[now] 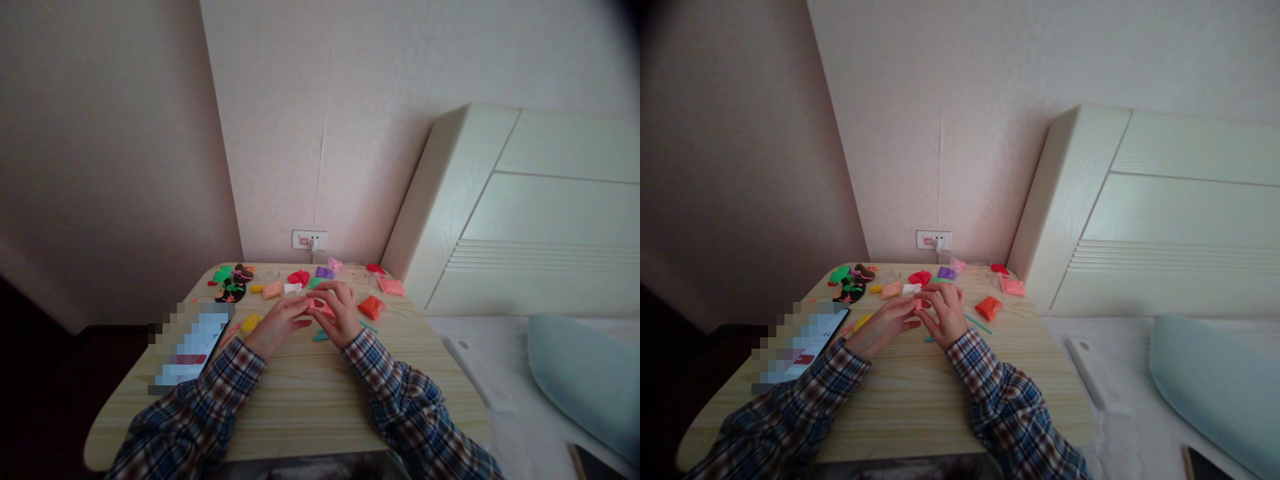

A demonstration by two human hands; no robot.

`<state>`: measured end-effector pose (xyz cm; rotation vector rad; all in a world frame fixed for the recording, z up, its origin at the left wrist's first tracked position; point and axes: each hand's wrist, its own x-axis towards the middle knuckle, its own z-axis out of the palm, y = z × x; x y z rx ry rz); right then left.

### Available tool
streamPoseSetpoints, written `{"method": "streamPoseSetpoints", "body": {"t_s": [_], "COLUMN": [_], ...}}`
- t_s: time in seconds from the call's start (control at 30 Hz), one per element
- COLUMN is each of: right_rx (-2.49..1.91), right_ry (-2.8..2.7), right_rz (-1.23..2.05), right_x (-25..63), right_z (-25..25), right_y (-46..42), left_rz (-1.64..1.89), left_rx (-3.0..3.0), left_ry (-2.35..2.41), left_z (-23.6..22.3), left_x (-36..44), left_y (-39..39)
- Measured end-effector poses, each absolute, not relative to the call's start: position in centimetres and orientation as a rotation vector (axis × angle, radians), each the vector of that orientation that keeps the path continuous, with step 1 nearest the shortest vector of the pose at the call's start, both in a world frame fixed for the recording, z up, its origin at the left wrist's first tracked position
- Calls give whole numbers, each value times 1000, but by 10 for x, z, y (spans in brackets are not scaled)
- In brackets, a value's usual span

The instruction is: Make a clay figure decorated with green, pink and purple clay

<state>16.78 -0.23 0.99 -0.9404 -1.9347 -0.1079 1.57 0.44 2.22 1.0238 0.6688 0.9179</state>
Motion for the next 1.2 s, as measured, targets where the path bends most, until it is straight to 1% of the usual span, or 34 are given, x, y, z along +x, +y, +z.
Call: {"method": "streamPoseSetpoints", "body": {"t_s": [1.2], "right_rx": [-898], "right_ry": [-1959], "right_rz": [-126], "right_x": [168], "right_z": [11], "right_y": [-2], "left_rz": [951], "left_rx": [1053], "left_ry": [686], "left_z": [22], "left_x": [16], "left_y": [5]}}
